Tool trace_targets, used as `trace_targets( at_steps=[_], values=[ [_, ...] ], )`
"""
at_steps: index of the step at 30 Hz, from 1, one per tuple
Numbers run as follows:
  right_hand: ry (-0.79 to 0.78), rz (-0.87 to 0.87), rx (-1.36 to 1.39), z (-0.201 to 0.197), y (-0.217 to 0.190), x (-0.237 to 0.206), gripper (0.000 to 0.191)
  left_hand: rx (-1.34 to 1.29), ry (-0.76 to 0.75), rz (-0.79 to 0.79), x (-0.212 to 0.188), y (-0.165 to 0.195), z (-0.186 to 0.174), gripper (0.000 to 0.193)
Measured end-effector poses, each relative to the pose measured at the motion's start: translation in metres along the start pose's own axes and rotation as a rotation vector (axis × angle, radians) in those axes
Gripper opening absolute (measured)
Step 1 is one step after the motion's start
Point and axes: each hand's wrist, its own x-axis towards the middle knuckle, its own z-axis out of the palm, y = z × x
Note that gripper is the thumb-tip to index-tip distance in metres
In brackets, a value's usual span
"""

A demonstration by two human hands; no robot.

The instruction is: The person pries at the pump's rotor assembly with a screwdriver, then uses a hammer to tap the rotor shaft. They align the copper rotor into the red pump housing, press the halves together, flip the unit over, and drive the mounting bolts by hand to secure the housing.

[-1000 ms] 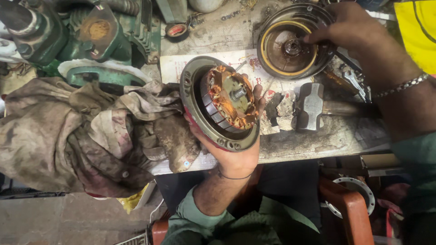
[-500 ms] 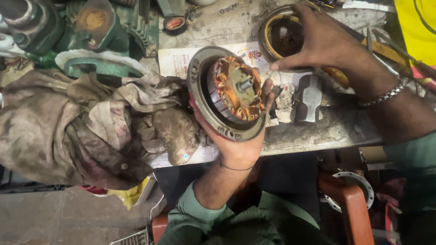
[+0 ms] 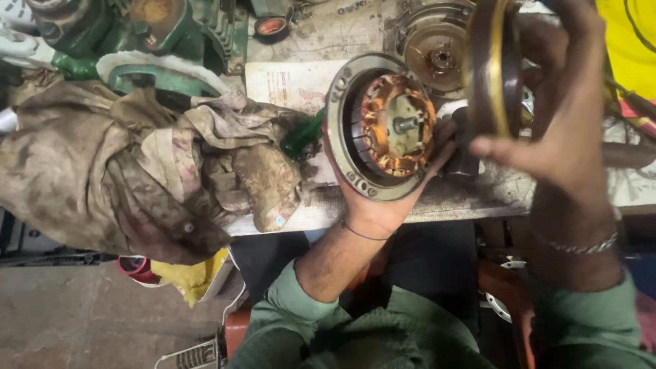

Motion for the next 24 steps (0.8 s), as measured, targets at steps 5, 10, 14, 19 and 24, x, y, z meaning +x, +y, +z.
trace_targets(
  at_steps=[5, 10, 14, 19, 24],
  values=[
    [-0.010, -0.135, -0.166, 0.034, -0.019, -0.023, 0.126, 0.048, 0.089, 0.058, -0.006, -0.012, -0.008, 0.072],
    [0.001, -0.177, -0.278, 0.051, -0.035, -0.023, 0.128, 0.033, 0.004, 0.064, -0.008, -0.016, -0.007, 0.071],
    [-0.005, -0.174, -0.354, 0.053, -0.041, -0.023, 0.130, 0.138, 0.049, 0.089, -0.009, -0.016, -0.007, 0.064],
    [0.002, -0.204, -0.451, 0.056, -0.043, -0.025, 0.129, 0.176, 0.088, 0.055, -0.013, -0.017, -0.013, 0.062],
    [-0.003, -0.221, -0.533, 0.058, -0.042, -0.025, 0.129, 0.137, 0.062, 0.077, -0.015, -0.018, -0.019, 0.058]
  ],
)
